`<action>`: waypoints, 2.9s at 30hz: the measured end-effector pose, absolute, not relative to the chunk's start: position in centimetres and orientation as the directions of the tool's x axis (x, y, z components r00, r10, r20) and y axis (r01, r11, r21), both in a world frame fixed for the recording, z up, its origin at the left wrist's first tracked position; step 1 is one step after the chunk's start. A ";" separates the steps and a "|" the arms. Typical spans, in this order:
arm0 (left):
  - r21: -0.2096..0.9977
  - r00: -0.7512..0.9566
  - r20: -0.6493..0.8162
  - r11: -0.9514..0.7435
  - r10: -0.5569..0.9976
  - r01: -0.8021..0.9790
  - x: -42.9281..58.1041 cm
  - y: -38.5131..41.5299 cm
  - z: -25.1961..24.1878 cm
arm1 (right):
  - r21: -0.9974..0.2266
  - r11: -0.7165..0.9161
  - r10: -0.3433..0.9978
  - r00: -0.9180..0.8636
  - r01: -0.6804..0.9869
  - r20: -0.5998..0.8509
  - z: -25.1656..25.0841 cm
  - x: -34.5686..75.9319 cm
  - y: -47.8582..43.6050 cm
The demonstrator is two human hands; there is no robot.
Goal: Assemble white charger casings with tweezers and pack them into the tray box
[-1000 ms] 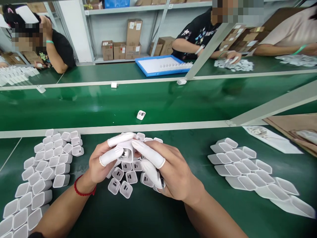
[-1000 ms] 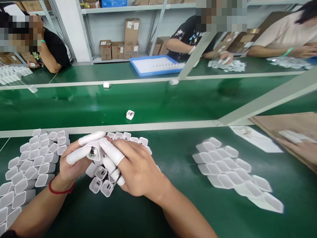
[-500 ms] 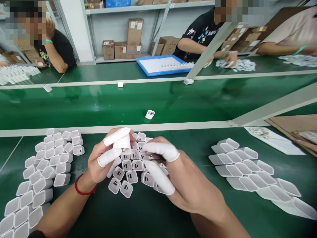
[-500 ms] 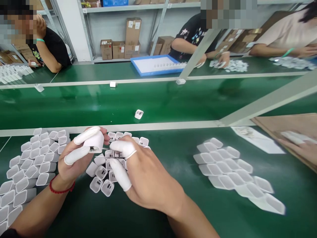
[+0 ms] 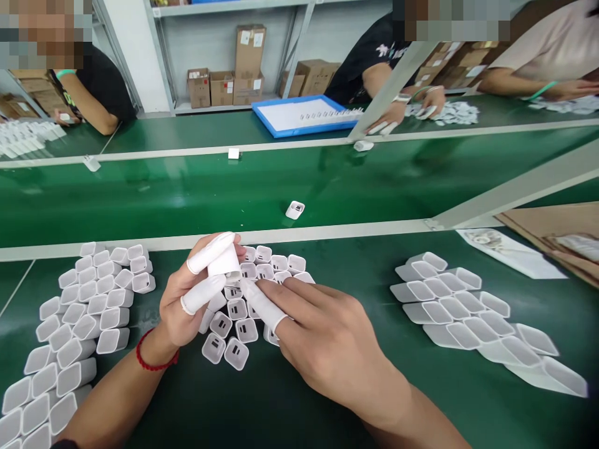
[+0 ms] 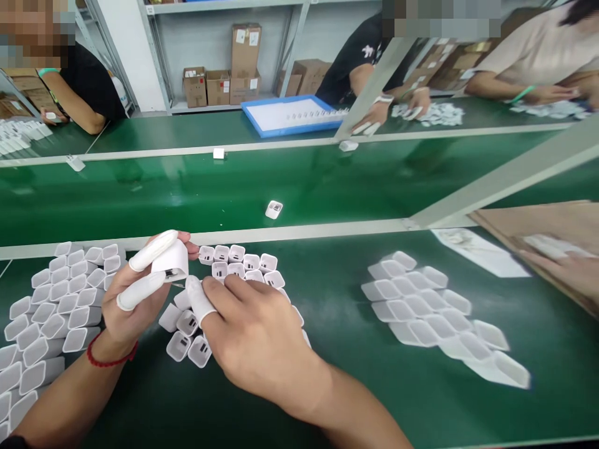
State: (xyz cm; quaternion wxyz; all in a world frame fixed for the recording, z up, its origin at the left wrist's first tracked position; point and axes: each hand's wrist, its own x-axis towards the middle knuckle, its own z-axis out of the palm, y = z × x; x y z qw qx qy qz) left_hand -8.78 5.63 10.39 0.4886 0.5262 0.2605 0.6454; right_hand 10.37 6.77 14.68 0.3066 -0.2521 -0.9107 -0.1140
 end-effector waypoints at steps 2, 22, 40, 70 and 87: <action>0.856 0.023 0.429 -0.398 0.903 -0.331 -8.8 5.6 10.3 | 0.054 0.842 0.395 -0.682 0.536 0.616 14.8 10.4 6.6; 0.895 -0.049 0.364 -0.363 0.930 -0.258 -8.0 5.9 10.4 | 0.009 0.770 0.487 -0.598 0.638 0.637 14.3 9.9 6.0; 0.906 -0.063 0.334 -0.339 0.940 -0.254 -8.0 6.0 10.2 | 0.009 0.764 0.494 -0.594 0.645 0.634 14.4 10.1 6.1; 0.943 -0.010 0.283 -0.280 0.959 -0.177 -7.8 5.9 9.8 | 0.020 0.723 0.562 -0.604 0.691 0.565 14.0 9.8 6.0; 0.825 -0.067 -0.128 0.069 0.989 -0.562 -7.6 6.9 11.3 | -0.560 0.728 0.684 -0.487 0.397 0.543 13.4 10.8 9.5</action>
